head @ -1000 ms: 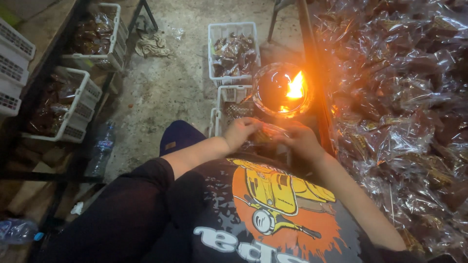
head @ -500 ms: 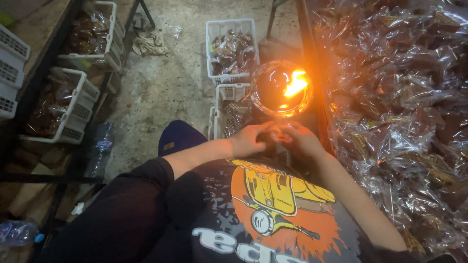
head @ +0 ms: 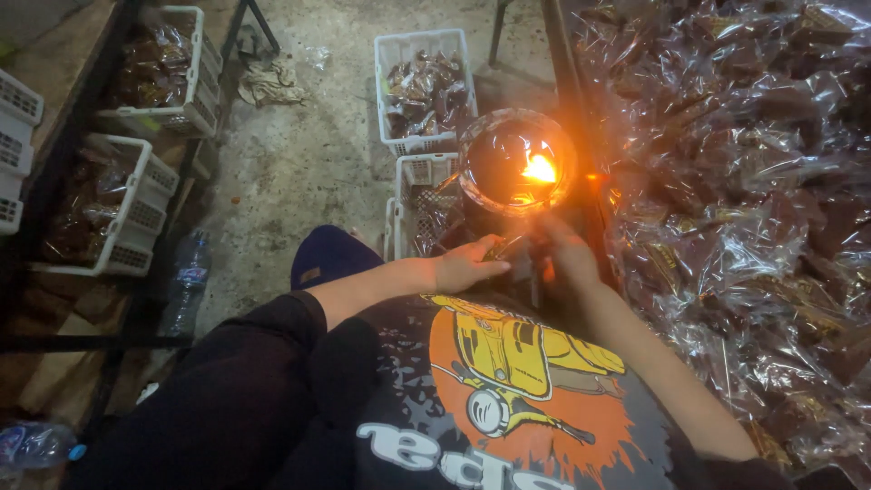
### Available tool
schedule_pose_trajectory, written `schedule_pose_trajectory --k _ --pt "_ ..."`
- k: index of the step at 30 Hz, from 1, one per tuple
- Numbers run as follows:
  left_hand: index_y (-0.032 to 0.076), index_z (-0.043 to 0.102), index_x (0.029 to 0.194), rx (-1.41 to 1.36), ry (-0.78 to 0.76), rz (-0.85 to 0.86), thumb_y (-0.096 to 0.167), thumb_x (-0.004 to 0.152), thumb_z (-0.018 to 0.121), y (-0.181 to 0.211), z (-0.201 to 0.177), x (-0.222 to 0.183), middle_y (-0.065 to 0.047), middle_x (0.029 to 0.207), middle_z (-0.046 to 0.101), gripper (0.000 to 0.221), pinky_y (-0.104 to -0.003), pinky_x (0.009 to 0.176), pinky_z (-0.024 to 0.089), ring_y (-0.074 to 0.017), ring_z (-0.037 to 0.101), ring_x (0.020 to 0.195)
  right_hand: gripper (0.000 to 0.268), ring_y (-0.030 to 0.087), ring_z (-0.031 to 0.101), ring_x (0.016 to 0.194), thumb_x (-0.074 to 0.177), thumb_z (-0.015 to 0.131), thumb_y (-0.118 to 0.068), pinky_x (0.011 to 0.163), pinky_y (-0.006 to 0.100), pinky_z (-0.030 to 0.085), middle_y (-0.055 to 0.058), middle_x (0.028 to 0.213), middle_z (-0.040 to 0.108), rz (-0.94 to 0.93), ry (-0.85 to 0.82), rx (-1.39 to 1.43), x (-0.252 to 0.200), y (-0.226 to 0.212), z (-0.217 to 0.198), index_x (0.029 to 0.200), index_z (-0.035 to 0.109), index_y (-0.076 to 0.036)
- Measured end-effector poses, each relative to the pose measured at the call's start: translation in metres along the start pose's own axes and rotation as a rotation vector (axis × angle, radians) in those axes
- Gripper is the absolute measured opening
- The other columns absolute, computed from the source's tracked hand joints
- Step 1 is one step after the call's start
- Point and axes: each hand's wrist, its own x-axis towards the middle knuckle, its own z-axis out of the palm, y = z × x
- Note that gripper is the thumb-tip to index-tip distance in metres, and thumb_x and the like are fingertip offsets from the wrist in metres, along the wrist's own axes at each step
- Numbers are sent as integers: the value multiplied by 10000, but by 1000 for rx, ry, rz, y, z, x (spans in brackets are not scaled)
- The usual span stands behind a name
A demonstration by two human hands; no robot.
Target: Sealing plastic bags containing bread using a manual heat sealer at a packaging station.
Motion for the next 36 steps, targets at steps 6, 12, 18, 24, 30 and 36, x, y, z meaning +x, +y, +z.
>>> schedule_pose_trajectory --k 6,12,18,24,30,36 --pt "139 427 1546 -461 188 -152 675 961 533 14 2 15 -305 1433 529 800 -477 924 587 -471 670 1105 540 189 561 1320 928 789 -234 1198 696 323 -63 1280 592 128 77 1553 98 64 -45 1417 562 -205" --pt "75 651 1069 -736 292 -22 513 926 716 15 -6 45 -85 643 622 465 -250 467 472 -168 540 474 414 166 706 891 828 825 -303 734 291 608 -11 1099 576 -81 299 563 106 56 -31 1112 564 -150" --pt "65 672 1101 -861 281 -103 484 931 682 8 -3 55 -99 825 671 452 -230 460 452 -149 603 581 172 126 625 701 962 658 -312 527 216 463 -16 807 654 -105 130 382 98 51 -27 989 702 -149" --pt "93 713 911 -590 229 2 539 913 720 25 2 18 -61 590 626 446 -233 461 464 -150 579 479 661 230 564 1066 959 559 -642 839 257 364 64 1351 632 -53 -128 140 40 28 -18 1402 600 -153" --pt "58 619 1288 -681 326 13 169 834 869 -8 -1 21 -155 1014 678 530 -353 734 633 -226 697 827 559 219 647 1092 939 752 -427 948 356 491 125 1172 653 -96 -43 265 19 23 -10 1323 594 -52" --pt "143 497 1357 -905 443 69 47 884 773 -25 -3 20 -85 1154 580 556 -337 697 660 -182 684 856 318 253 696 885 897 785 -310 879 390 555 149 890 725 -11 -204 -115 -27 -13 -8 1053 744 -36"
